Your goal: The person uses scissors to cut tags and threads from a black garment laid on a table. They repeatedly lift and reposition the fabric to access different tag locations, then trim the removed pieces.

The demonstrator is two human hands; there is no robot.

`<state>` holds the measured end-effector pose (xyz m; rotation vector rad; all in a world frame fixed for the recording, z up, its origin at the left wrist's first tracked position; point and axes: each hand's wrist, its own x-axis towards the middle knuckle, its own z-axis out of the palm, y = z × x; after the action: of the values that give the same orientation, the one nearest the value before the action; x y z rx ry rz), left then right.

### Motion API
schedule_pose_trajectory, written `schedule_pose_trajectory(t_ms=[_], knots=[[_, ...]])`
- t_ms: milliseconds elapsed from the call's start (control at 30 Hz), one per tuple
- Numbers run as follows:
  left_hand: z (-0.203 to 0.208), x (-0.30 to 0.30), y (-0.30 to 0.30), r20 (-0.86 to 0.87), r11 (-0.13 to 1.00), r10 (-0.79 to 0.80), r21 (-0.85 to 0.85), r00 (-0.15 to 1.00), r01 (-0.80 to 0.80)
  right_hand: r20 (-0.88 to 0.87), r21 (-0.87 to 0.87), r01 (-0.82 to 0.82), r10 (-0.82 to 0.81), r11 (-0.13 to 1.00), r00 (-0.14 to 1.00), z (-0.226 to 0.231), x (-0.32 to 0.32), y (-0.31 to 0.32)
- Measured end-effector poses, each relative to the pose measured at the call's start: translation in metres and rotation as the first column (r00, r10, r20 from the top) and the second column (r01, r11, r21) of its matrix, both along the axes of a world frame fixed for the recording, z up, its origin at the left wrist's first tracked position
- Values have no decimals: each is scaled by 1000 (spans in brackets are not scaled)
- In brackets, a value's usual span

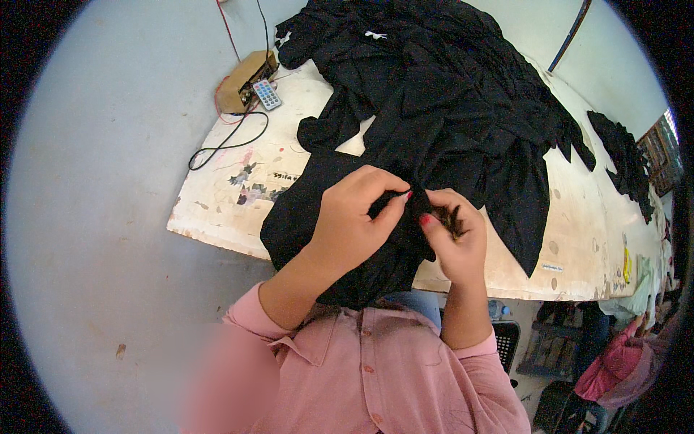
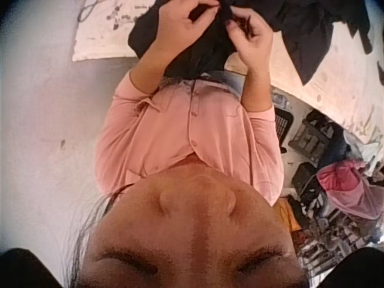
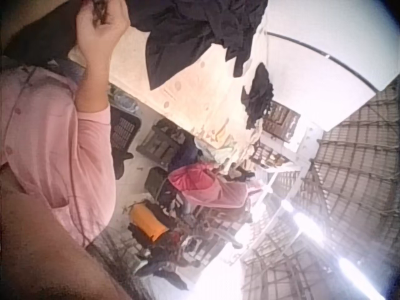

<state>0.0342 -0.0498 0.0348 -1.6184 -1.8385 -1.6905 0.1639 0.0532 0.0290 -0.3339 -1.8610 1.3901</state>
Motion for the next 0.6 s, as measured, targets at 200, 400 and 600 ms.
schedule_pose_trajectory(t_ms=[200,400,600], knots=[[2,5,-6,154,995,-93,-33,984,99,-34,-173,-121,117,978,993,-2,1,10],[1,-6,-10,280,954,-136,-221,950,202,78,227,96,-116,969,990,-1,-3,0],[-17,-3,-8,666,874,-428,131,611,469,-101,588,235,-219,774,971,-2,-9,-7]])
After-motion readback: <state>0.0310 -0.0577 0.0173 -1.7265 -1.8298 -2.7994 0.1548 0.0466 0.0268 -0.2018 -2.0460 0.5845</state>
